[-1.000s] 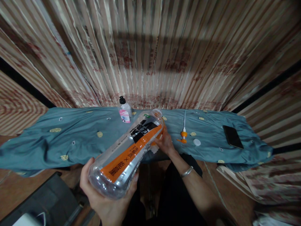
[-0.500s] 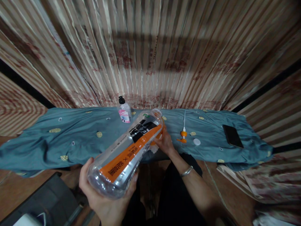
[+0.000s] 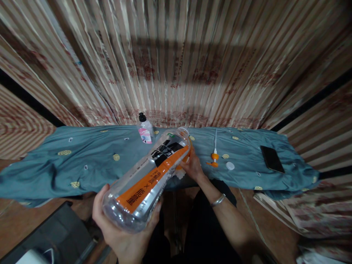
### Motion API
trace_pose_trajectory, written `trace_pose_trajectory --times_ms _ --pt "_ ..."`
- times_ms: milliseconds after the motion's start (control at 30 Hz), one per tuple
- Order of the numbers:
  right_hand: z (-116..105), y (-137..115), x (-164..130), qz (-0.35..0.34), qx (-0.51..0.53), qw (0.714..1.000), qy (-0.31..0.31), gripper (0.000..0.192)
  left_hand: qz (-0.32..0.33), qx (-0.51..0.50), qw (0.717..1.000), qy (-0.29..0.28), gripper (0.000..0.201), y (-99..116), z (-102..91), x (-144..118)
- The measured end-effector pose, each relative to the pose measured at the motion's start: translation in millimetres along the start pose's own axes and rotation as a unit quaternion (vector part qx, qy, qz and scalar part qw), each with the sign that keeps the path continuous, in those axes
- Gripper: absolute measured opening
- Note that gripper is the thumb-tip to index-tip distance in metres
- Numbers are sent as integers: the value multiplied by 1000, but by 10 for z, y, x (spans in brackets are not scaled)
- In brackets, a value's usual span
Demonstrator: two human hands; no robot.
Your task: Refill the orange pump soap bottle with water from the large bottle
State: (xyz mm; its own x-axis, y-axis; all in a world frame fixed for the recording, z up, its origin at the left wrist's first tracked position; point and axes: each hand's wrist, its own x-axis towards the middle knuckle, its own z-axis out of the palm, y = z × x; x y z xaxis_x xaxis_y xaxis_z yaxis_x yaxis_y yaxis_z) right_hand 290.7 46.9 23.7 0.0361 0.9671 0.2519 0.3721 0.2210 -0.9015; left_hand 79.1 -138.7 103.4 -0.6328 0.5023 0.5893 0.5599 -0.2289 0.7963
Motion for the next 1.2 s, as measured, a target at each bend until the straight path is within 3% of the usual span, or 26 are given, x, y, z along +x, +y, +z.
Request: trace_pose_trajectory --times_ms 233,1200 --pt "21 10 1 -3 10 1000 15 75 -21 12 1000 5 119 -4 2 -8" --pt "11 22 -9 -2 1 1000 7 83 1 -20 1000 -5 117 -33 -9 -14"
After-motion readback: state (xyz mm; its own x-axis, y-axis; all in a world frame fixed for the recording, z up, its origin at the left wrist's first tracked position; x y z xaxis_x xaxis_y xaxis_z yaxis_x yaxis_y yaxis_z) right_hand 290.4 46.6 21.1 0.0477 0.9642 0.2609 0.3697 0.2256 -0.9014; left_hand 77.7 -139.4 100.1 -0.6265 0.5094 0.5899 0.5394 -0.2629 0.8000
